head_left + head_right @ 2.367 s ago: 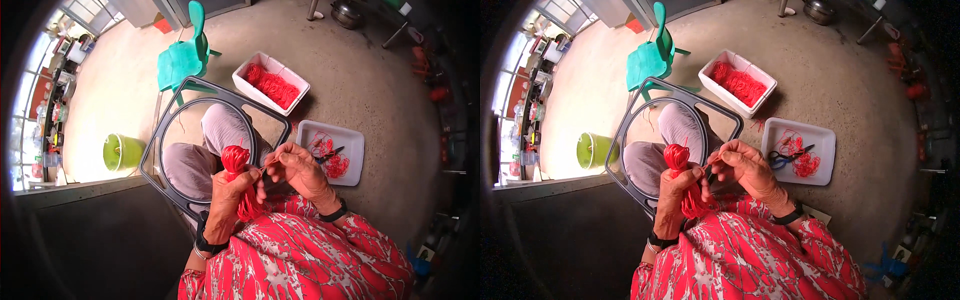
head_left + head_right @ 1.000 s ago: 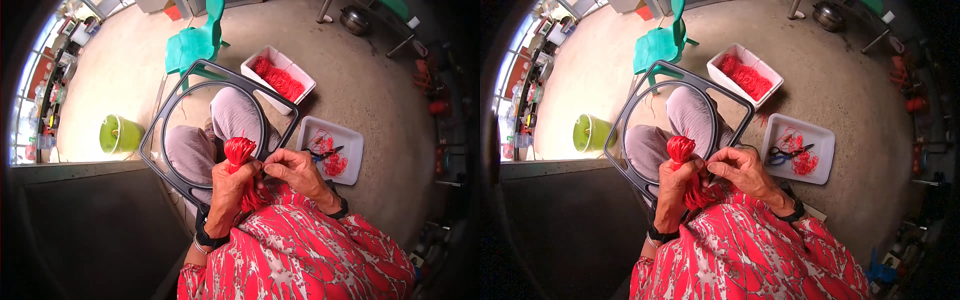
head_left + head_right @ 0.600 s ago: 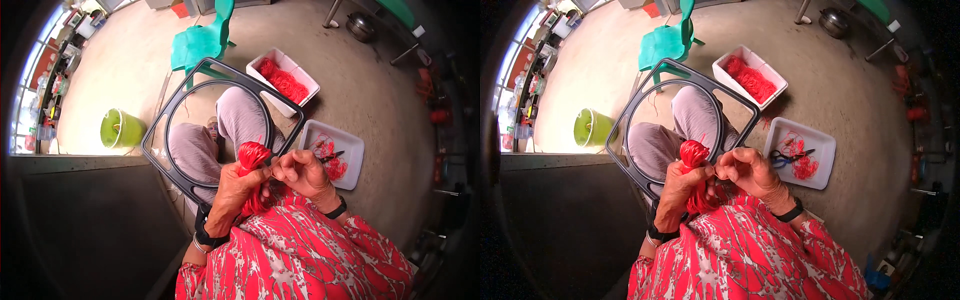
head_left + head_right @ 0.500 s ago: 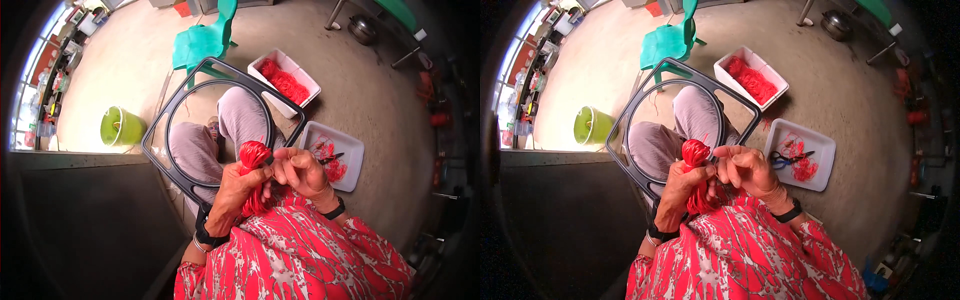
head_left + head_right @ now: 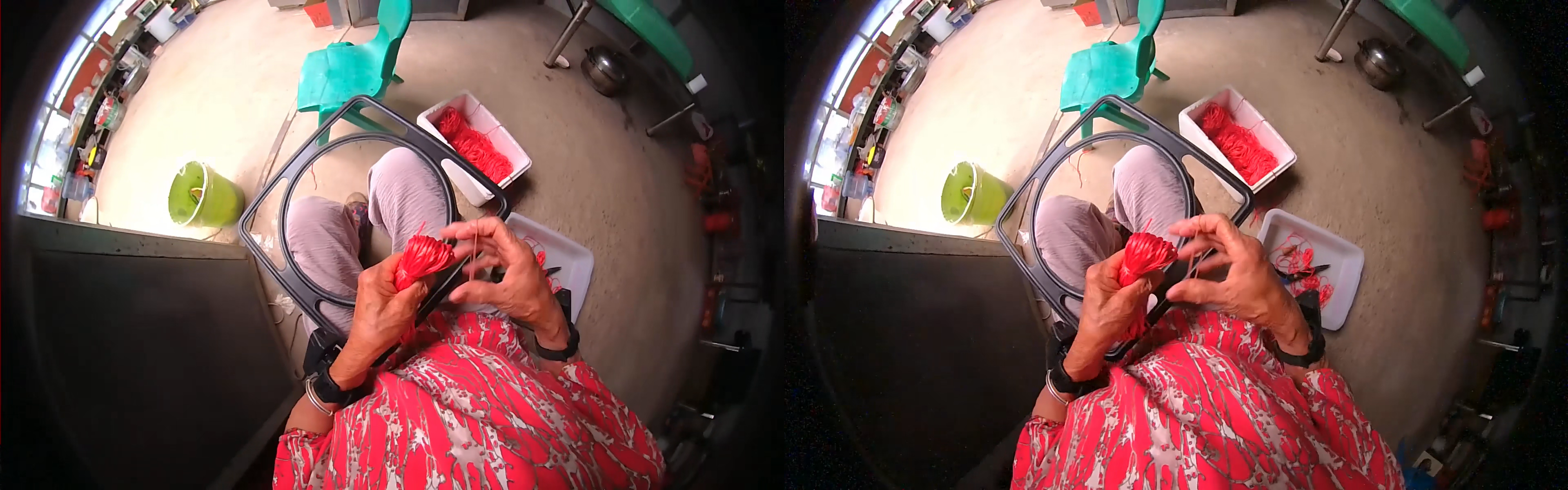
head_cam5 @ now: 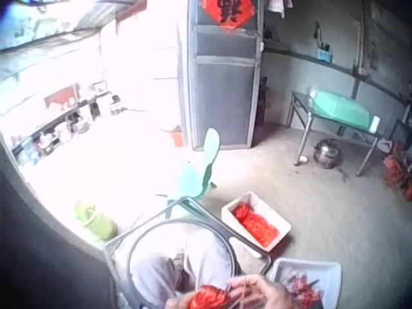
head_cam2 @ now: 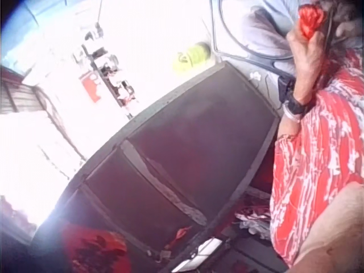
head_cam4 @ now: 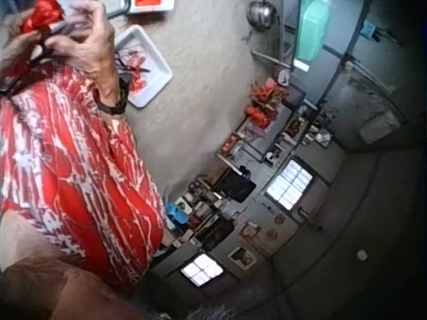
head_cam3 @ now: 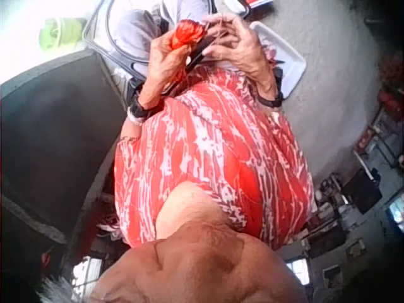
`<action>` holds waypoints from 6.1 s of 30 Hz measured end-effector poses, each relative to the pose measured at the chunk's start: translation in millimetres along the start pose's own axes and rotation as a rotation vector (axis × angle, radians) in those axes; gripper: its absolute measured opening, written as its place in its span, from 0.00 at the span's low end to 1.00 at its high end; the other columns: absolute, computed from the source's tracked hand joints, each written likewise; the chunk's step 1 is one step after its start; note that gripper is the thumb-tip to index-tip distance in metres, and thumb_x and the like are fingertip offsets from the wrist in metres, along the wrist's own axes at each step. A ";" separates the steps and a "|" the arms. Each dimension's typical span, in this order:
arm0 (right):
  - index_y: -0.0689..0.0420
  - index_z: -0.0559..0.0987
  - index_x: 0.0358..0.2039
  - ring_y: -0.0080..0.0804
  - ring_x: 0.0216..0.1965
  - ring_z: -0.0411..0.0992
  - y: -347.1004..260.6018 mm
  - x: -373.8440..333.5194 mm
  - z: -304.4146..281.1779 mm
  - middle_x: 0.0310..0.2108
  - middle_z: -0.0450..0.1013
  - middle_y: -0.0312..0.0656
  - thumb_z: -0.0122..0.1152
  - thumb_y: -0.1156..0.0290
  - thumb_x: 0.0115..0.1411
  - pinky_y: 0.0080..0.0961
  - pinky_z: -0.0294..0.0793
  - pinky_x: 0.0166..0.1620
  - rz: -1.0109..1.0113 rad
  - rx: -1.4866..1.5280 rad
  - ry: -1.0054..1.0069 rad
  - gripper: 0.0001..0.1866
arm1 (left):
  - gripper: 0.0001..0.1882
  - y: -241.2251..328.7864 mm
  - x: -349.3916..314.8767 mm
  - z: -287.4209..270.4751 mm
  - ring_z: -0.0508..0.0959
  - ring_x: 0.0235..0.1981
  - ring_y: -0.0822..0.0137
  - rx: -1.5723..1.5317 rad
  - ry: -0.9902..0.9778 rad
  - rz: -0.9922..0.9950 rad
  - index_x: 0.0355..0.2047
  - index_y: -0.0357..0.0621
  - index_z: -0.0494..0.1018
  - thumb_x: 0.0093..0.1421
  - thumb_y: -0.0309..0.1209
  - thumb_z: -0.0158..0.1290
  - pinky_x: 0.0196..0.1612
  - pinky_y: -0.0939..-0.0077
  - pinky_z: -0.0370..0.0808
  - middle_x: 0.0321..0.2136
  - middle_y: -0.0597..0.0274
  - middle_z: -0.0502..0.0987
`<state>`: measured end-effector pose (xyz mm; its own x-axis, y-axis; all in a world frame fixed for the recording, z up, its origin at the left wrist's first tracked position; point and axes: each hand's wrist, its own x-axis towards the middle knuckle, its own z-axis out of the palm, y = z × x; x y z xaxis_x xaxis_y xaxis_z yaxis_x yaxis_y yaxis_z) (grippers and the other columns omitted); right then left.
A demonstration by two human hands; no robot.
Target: Manually weaving or wrapping a plastic furniture frame with red cord.
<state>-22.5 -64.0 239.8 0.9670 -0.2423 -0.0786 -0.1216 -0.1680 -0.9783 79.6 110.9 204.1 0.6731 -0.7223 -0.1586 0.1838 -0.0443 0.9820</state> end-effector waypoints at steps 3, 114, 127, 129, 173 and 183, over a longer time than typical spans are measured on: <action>0.58 0.67 0.51 0.37 0.53 0.69 -14.6 12.1 6.4 0.55 0.68 0.45 0.75 0.66 0.42 0.36 0.66 0.56 -0.267 -0.464 -0.018 0.36 | 0.10 -3.6 2.4 -1.7 0.76 0.20 0.48 0.370 0.023 0.101 0.34 0.38 0.73 0.50 0.24 0.56 0.26 0.63 0.71 0.19 0.47 0.75; 0.61 0.80 0.36 0.16 0.34 0.72 55.7 -35.5 14.1 0.32 0.77 0.32 0.61 0.64 0.61 0.16 0.72 0.40 0.349 0.934 -0.169 0.12 | 0.27 44.2 -23.2 7.6 0.75 0.38 0.77 -0.080 -0.420 -0.487 0.49 0.37 0.67 0.49 0.18 0.63 0.42 0.84 0.72 0.38 0.64 0.76; 0.59 0.81 0.36 0.11 0.26 0.65 31.0 -35.6 0.9 0.23 0.72 0.31 0.60 0.65 0.62 0.13 0.65 0.27 0.229 0.507 -0.034 0.10 | 0.16 18.9 14.3 11.0 0.78 0.26 0.72 -0.439 -0.010 -0.600 0.44 0.32 0.71 0.55 0.21 0.57 0.31 0.80 0.76 0.28 0.60 0.77; 0.62 0.81 0.36 0.15 0.26 0.70 23.4 -30.3 0.4 0.25 0.76 0.33 0.61 0.68 0.61 0.16 0.71 0.32 0.157 0.225 -0.022 0.10 | 0.17 18.0 17.1 9.9 0.79 0.29 0.72 -0.451 -0.001 -0.574 0.45 0.32 0.71 0.54 0.19 0.58 0.33 0.80 0.77 0.31 0.60 0.78; 0.57 0.79 0.36 0.08 0.20 0.59 65.2 -54.8 -45.8 0.21 0.68 0.23 0.67 0.62 0.56 0.12 0.54 0.22 0.264 0.430 0.446 0.13 | 0.22 28.5 54.6 53.1 0.79 0.39 0.65 -0.341 -0.107 -0.318 0.55 0.34 0.66 0.62 0.29 0.53 0.43 0.77 0.76 0.43 0.53 0.77; 0.58 0.77 0.39 0.08 0.15 0.57 131.9 -127.3 -120.7 0.22 0.71 0.25 0.63 0.65 0.59 0.12 0.51 0.18 0.310 0.261 1.013 0.12 | 0.11 -9.2 72.5 -8.8 0.78 0.28 0.66 -0.416 0.042 -0.227 0.43 0.33 0.72 0.64 0.28 0.50 0.34 0.78 0.75 0.29 0.55 0.77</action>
<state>-188.7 -170.7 144.0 0.2549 -0.9337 -0.2514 -0.1617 0.2152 -0.9631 133.0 65.1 182.7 0.6093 -0.6977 -0.3767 0.5952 0.0885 0.7987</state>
